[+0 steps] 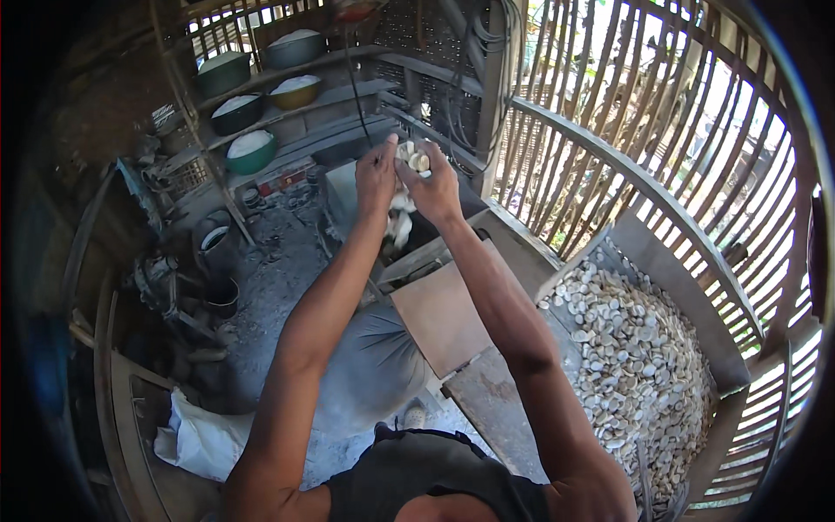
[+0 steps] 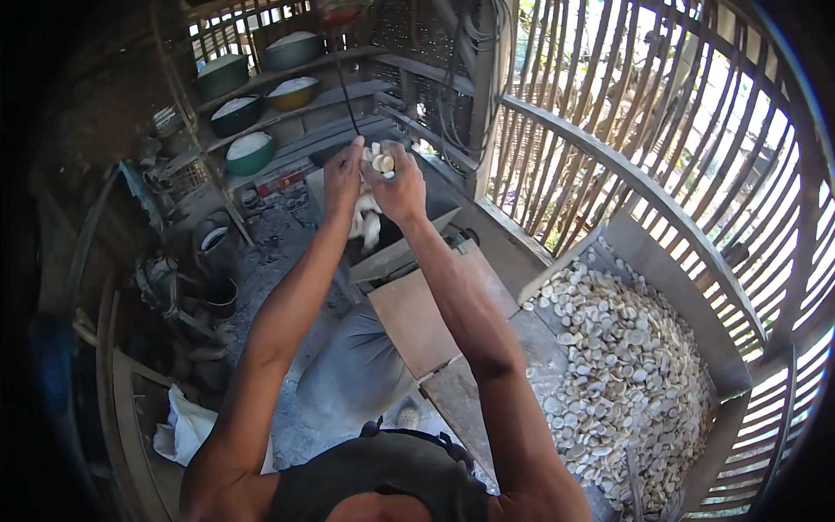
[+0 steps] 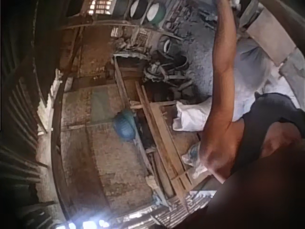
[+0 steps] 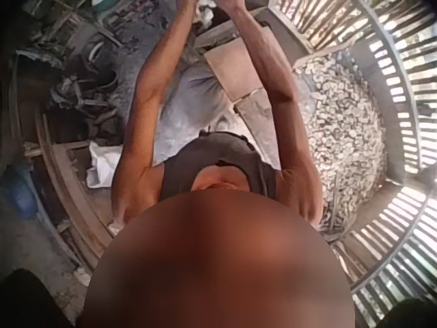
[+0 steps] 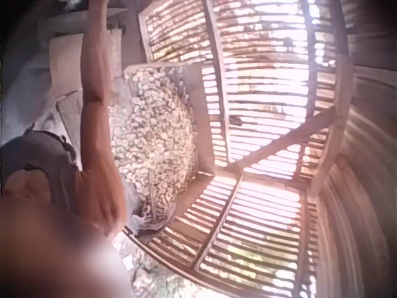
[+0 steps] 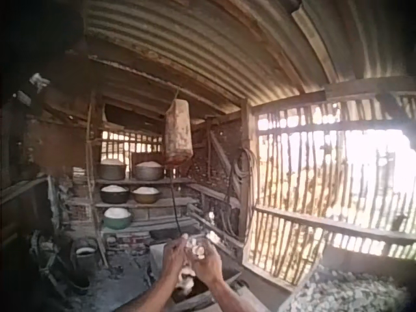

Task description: The person puts slices of white tuber into a milling machine hopper by hand and adjusts the machine's levers.

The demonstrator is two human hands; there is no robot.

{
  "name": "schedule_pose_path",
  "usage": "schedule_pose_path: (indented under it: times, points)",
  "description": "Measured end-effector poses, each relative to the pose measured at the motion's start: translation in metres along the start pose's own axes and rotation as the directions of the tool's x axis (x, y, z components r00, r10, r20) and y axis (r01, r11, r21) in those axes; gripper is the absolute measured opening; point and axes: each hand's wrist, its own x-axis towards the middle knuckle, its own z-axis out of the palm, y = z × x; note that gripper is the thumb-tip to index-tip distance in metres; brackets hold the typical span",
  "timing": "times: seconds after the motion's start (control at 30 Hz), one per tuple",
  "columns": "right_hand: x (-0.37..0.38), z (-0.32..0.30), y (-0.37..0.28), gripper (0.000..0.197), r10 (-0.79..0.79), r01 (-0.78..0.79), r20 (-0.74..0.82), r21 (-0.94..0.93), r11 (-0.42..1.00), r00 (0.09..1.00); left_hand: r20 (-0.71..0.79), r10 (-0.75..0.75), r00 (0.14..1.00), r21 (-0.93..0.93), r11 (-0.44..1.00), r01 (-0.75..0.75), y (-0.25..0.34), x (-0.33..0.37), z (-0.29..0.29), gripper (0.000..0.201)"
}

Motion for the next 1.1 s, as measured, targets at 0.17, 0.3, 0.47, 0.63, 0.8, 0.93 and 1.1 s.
schedule_pose_path:
  times: [0.17, 0.3, 0.47, 0.63, 0.8, 0.93, 1.1]
  points:
    - [0.001, -0.004, 0.005, 0.047, 0.011, 0.043, 0.196, -0.27, 0.962, 0.981, 0.146, -0.023, 0.989, 0.422, 0.905, -0.041, -0.031, 0.019, -0.029, 0.058]
    - [0.0, -0.008, 0.0, 0.051, 0.079, 0.039, 0.272, -0.402, 0.915, 0.959, 0.178, -0.099, 0.979, 0.49, 0.872, -0.001, -0.062, 0.029, -0.048, 0.057]
    - [-0.002, -0.017, 0.025, 0.032, -0.092, 0.153, 0.312, -0.177, 0.972, 0.946, 0.357, -0.041, 0.933, 0.482, 0.864, -0.147, -0.051, 0.016, -0.044, 0.036]
    - [-0.004, -0.013, 0.027, 0.032, -0.055, 0.132, 0.362, -0.192, 0.972, 0.931, 0.441, -0.047, 0.896, 0.543, 0.809, -0.225, -0.043, 0.011, -0.046, 0.028]
    - [-0.006, -0.019, 0.018, 0.028, 0.01, 0.135, 0.418, -0.317, 0.939, 0.909, 0.495, -0.106, 0.862, 0.659, 0.693, -0.293, -0.036, 0.007, -0.048, 0.025]
    - [-0.012, -0.044, 0.015, 0.038, -0.021, 0.105, 0.27, -0.301, 0.948, 0.963, 0.571, -0.111, 0.813, 0.673, 0.631, -0.387, -0.035, 0.011, -0.041, 0.038]
    - [-0.089, -0.122, 0.025, 0.032, 0.083, -0.118, -0.21, -0.158, 0.98, 0.974, 0.592, -0.086, 0.802, 0.604, 0.705, -0.371, -0.036, 0.012, -0.04, 0.032]
